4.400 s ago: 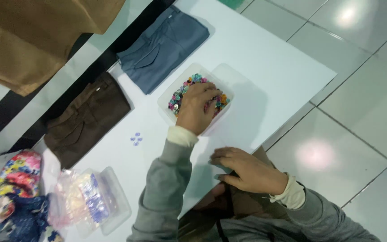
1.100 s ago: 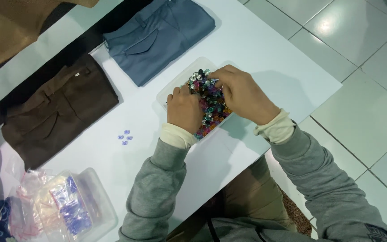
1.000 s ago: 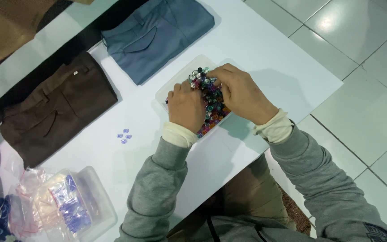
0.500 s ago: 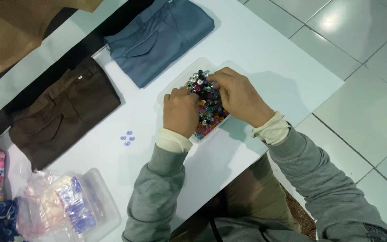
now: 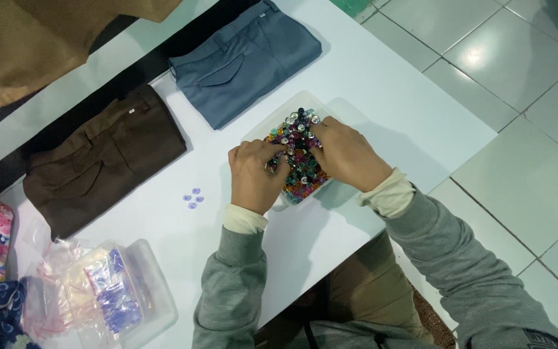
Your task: The person picks individual colorful beads from a large container and places them into a small clear plastic bag on a white table. They handle the beads one by one and sort through the items in the container.
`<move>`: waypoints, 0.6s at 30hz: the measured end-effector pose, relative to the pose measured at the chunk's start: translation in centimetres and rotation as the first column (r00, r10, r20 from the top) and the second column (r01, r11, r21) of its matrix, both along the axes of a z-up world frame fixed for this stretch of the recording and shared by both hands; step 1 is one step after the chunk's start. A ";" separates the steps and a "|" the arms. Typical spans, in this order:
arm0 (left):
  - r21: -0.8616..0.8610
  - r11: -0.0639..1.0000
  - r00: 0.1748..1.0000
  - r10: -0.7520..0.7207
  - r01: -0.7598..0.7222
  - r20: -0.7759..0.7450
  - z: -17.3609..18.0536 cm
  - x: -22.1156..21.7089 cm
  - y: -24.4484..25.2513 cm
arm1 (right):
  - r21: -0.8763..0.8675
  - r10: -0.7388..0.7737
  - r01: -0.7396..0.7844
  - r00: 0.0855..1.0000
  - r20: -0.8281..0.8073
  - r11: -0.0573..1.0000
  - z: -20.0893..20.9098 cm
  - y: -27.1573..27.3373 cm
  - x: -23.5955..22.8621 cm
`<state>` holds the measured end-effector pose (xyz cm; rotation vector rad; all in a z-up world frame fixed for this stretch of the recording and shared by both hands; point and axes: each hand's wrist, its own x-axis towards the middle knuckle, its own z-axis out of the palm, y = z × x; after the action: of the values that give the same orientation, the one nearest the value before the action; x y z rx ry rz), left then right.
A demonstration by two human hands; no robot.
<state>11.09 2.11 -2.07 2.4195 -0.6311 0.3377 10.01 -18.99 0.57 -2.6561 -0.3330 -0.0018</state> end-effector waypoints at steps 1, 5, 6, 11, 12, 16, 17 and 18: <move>-0.004 1.000 1.000 0.004 -0.004 0.003 -0.3 -0.2 -0.1 | -0.004 0.004 -0.004 1.000 0.003 1.000 -0.7 0.4 0.3; 0.007 0.993 0.992 0.120 -0.121 0.035 -0.8 -0.5 -0.4 | -0.020 0.095 -0.098 0.989 -0.109 0.995 0.1 1.8 0.6; 0.006 0.988 0.988 0.153 -0.154 0.028 -0.8 -0.6 -0.4 | 0.033 0.151 -0.147 0.969 -0.195 0.989 1.2 2.3 0.3; 0.069 0.989 0.988 0.138 -0.133 -0.067 -0.8 -0.6 -0.7 | -0.023 0.141 -0.164 0.903 -0.405 0.986 1.4 0.5 1.3; 0.121 0.987 0.988 0.117 -0.104 -0.105 -0.8 -0.7 -0.8 | -0.054 0.115 -0.156 0.882 -0.457 0.986 2.7 0.5 1.0; 0.139 0.986 0.993 0.100 -0.091 -0.057 -1.7 -0.1 -0.6 | -0.062 0.030 -0.049 0.959 -0.281 0.997 2.0 -0.8 2.3; 0.126 0.988 0.993 0.095 -0.086 -0.069 -1.6 -0.2 -0.5 | -0.084 0.010 -0.030 0.974 -0.228 0.996 1.8 -0.8 2.7; 0.113 0.990 0.993 0.091 -0.081 -0.080 -1.5 -0.2 -0.4 | -0.105 -0.008 -0.011 0.985 -0.173 0.994 1.7 -0.8 3.0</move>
<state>10.85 1.72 -3.54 2.5564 -0.5211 0.2395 13.01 -19.78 2.26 -2.7357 -0.2845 0.2529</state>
